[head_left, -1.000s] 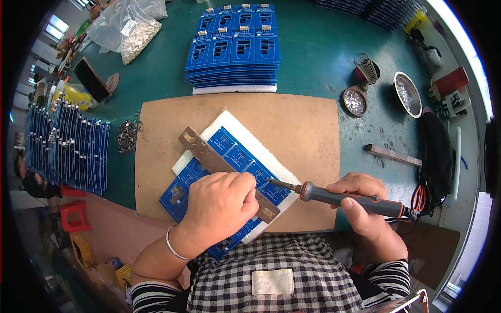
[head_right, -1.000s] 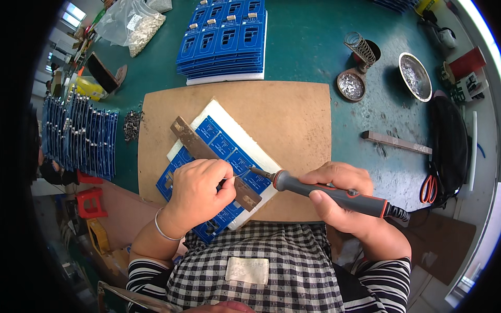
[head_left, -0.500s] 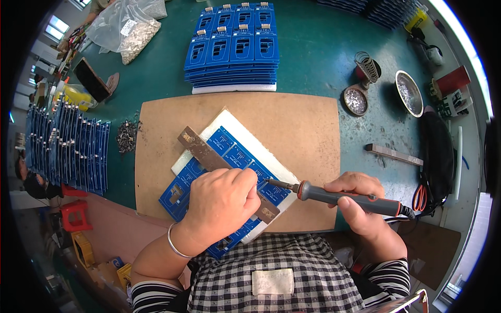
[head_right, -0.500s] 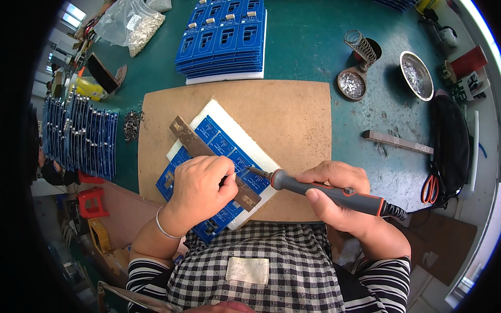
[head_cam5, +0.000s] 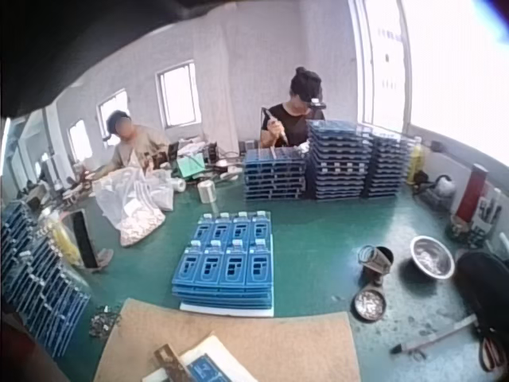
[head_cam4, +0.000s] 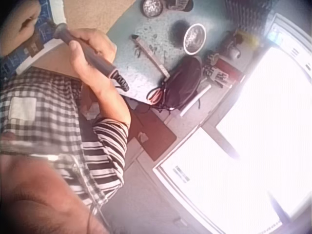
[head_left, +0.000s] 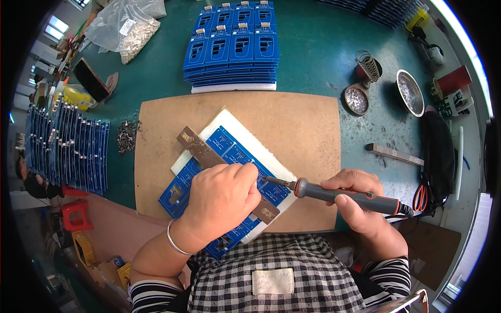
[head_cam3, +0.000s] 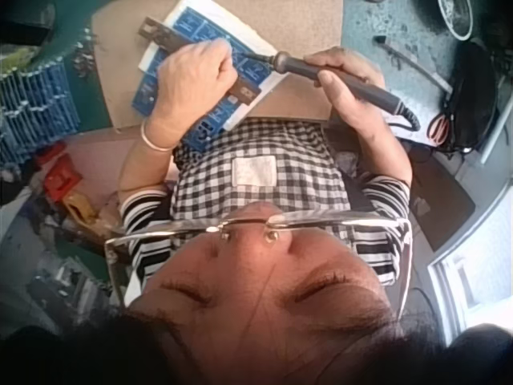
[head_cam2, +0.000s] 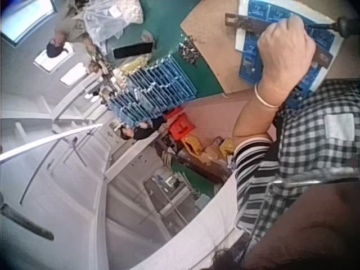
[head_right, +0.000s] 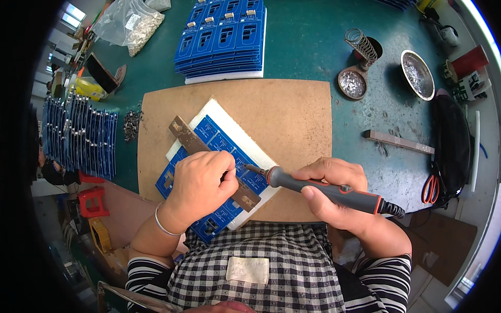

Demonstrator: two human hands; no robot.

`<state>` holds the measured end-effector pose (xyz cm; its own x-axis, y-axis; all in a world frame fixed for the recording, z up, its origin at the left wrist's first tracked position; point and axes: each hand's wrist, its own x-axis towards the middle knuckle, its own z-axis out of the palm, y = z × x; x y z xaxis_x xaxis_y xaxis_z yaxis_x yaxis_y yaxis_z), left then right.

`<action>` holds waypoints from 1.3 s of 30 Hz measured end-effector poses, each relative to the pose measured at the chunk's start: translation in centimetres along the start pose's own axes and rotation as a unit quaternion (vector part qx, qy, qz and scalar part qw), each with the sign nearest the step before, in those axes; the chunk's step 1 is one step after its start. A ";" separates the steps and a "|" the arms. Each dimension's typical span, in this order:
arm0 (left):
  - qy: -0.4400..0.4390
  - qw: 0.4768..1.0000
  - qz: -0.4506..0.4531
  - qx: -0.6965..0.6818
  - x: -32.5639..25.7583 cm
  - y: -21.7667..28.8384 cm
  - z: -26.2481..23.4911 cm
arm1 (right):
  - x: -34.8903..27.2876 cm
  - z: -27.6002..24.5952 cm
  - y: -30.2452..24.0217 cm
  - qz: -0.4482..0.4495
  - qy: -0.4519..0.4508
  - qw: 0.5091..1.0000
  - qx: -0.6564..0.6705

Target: The person solders components onto a circuit board using a soldering iron, places the board onto a stack, and then positions a new circuit board under a metal bar on a block to solder it with the soldering iron.

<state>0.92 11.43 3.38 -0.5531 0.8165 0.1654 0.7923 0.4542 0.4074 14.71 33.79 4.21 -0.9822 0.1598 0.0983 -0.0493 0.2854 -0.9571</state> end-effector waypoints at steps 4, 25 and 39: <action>0.011 0.998 -0.009 -0.058 -0.3 0.0 -0.5 | -0.2 -0.3 -0.2 -0.006 -0.003 1.000 -0.004; 0.007 0.998 0.017 -0.060 -1.5 2.4 0.6 | -3.8 -1.4 0.7 -0.018 0.054 0.998 0.014; -0.001 0.998 0.031 -0.047 -1.2 2.6 1.0 | -3.6 -1.3 0.9 -0.032 0.042 0.999 0.005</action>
<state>3.89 11.99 3.34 -0.5026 0.8429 0.1920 0.7975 0.3663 0.4794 18.41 34.73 3.35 -0.9581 0.2209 0.1821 -0.1143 0.2882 -0.9507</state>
